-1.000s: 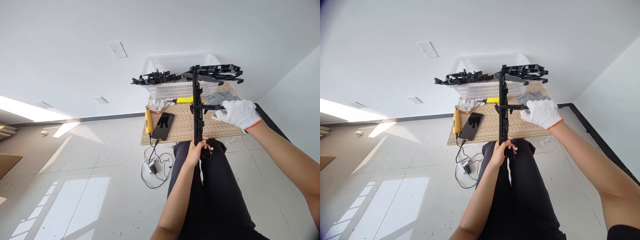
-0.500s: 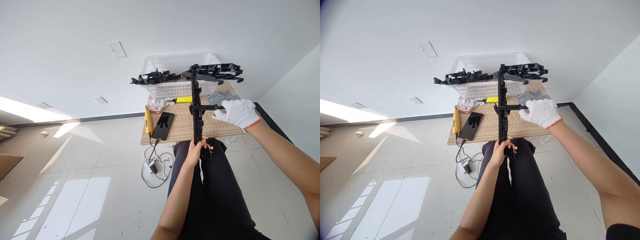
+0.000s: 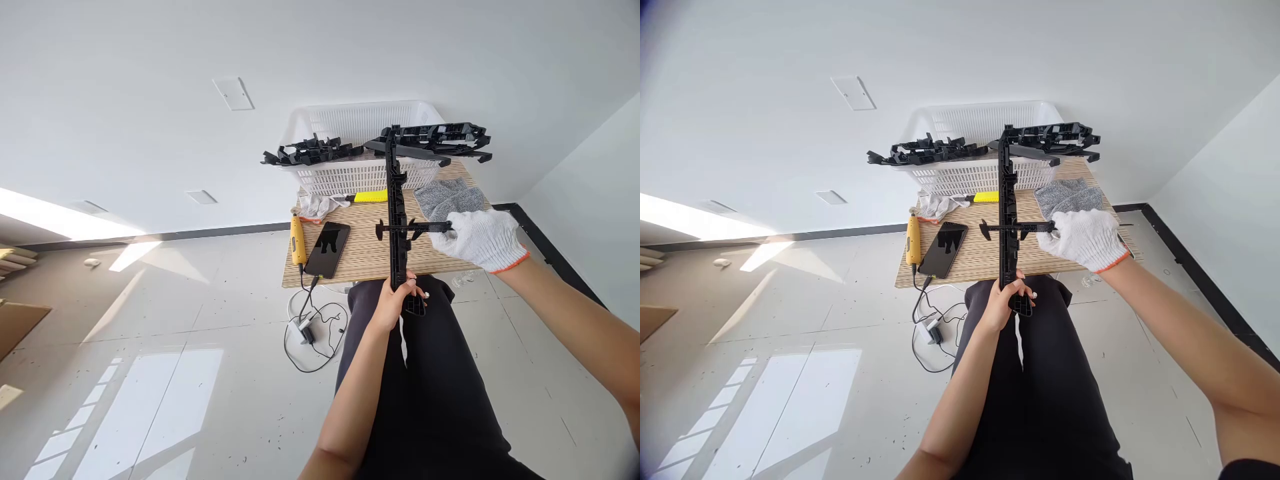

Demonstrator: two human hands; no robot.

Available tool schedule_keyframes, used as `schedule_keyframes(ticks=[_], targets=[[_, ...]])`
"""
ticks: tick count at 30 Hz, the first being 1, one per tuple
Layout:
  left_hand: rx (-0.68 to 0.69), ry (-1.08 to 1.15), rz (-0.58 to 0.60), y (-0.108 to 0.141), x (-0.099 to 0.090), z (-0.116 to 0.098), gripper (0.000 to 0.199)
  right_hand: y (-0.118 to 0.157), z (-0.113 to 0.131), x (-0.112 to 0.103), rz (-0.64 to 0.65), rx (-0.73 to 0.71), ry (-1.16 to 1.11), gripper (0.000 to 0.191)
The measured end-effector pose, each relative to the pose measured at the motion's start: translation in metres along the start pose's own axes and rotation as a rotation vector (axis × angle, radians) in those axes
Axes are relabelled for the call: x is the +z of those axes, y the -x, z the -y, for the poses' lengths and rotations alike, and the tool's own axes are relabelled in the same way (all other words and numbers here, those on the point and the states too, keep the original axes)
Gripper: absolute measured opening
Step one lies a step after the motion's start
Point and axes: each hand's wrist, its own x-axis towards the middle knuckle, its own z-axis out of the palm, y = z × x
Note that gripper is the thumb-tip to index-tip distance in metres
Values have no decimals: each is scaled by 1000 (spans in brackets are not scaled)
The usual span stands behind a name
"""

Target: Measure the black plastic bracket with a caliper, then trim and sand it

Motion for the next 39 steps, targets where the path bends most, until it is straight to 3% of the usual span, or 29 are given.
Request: schedule_keyframes(ticks=[10,26,39], targets=[[0,3,14,0,0,-1,35,17,-10,18,-2,-166,30,38],[-9,12,13,1,0,0,34,16,-15,13,79,-48,50,58],[-24,-1,6,1,1,-1,34,16,-18,14,58,-89,2,58]])
